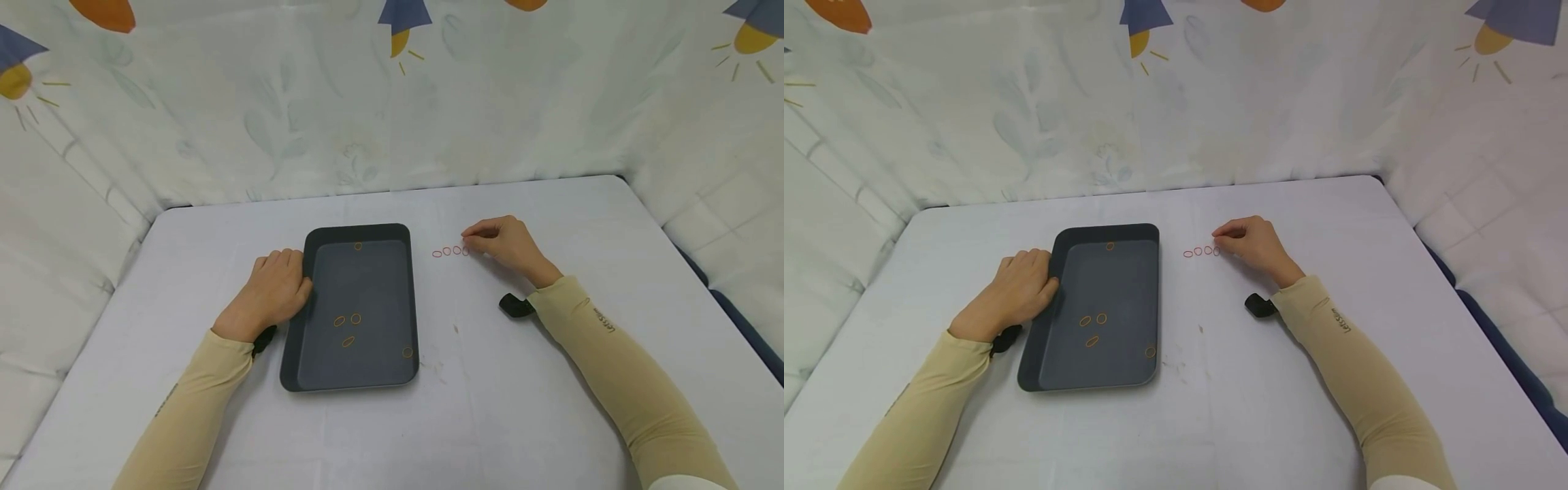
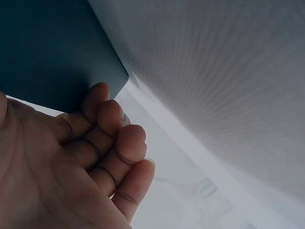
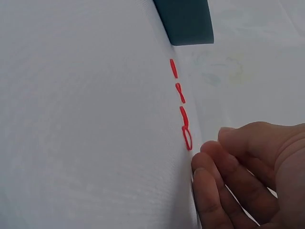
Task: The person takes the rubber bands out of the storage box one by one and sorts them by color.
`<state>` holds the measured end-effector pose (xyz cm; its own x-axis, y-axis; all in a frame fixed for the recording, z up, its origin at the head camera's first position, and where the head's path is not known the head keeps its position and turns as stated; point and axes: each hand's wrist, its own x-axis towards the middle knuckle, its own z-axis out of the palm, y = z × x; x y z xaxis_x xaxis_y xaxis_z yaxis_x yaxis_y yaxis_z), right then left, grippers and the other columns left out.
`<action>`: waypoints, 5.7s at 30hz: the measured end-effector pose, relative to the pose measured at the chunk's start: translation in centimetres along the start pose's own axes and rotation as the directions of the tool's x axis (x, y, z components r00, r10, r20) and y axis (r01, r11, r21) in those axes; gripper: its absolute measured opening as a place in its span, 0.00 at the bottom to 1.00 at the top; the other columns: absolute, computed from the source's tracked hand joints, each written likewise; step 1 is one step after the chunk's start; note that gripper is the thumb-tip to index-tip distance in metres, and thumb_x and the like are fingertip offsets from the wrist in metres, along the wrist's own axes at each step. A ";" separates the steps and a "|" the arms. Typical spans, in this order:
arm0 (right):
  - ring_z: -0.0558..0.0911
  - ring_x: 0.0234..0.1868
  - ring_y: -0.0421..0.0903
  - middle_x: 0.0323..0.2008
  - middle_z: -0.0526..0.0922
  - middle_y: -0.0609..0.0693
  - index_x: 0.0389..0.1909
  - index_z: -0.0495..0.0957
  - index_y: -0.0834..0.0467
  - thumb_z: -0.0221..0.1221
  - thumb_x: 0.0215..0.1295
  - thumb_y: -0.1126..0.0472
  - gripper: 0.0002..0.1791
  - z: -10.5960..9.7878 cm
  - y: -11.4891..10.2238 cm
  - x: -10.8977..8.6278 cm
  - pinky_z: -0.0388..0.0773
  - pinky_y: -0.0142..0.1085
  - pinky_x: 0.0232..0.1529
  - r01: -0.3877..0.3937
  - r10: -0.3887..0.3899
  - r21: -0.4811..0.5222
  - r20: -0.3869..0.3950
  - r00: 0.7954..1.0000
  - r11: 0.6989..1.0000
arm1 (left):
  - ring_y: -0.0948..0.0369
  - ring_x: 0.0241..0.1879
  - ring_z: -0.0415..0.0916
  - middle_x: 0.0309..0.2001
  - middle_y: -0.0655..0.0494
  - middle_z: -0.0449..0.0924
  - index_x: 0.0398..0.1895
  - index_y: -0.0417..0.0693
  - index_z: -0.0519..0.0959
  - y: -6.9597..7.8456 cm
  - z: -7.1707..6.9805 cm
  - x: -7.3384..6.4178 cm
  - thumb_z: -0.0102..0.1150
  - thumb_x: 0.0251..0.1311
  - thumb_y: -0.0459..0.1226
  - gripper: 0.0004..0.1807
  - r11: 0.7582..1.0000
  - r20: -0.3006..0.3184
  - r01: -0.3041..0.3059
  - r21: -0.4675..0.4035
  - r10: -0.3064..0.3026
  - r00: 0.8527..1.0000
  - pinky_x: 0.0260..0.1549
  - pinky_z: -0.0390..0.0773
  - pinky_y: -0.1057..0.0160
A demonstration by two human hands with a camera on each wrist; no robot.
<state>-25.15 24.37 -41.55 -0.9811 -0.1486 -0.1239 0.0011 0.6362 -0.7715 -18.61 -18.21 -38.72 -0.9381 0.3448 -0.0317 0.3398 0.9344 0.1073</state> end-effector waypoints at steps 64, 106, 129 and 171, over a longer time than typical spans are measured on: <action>0.87 0.45 0.43 0.46 0.88 0.48 0.49 0.86 0.57 0.70 0.63 0.64 0.13 5.9 -12.3 -7.9 0.83 0.31 0.48 0.785 -0.639 -0.117 0.515 0.571 0.608 | 0.43 0.44 0.70 0.37 0.44 0.71 0.42 0.36 0.68 0.3 -0.3 1.1 0.40 0.71 0.38 0.12 1.000 0.013 0.000 0.000 0.000 1.000 0.53 0.67 0.39; 0.80 0.29 0.37 0.29 0.85 0.41 0.31 0.84 0.50 0.66 0.58 0.74 0.13 8.9 -14.5 -7.8 0.78 0.30 0.33 0.663 -0.194 -0.360 0.769 0.610 0.656 | 0.44 0.41 0.70 0.34 0.45 0.70 0.37 0.38 0.68 0.3 -0.2 0.9 0.40 0.70 0.38 0.10 1.000 -0.013 0.009 0.003 -0.009 1.000 0.52 0.67 0.42; 0.75 0.24 0.38 0.23 0.77 0.41 0.27 0.76 0.51 0.67 0.55 0.73 0.14 9.2 -14.6 -7.6 0.71 0.29 0.28 0.670 -0.147 -0.362 0.804 0.576 0.648 | 0.43 0.42 0.70 0.36 0.44 0.71 0.39 0.37 0.68 0.4 -0.2 0.9 0.40 0.70 0.38 0.11 1.000 -0.024 0.005 0.009 -0.005 1.000 0.52 0.67 0.41; 0.80 0.35 0.29 0.33 0.88 0.34 0.32 0.88 0.47 0.66 0.66 0.62 0.06 7.4 -12.7 -5.2 0.80 0.26 0.40 0.690 -0.445 -0.040 0.736 0.509 0.723 | 0.43 0.43 0.70 0.35 0.44 0.71 0.38 0.37 0.68 0.4 -0.2 0.9 0.40 0.70 0.38 0.11 1.000 -0.016 0.011 0.000 -0.011 1.000 0.53 0.67 0.41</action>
<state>-18.62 11.50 -35.70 -0.3578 -0.9165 -0.1789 -0.6839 0.3876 -0.6181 -19.32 -17.57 -38.51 -0.9429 0.3328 -0.0173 0.3292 0.9382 0.1071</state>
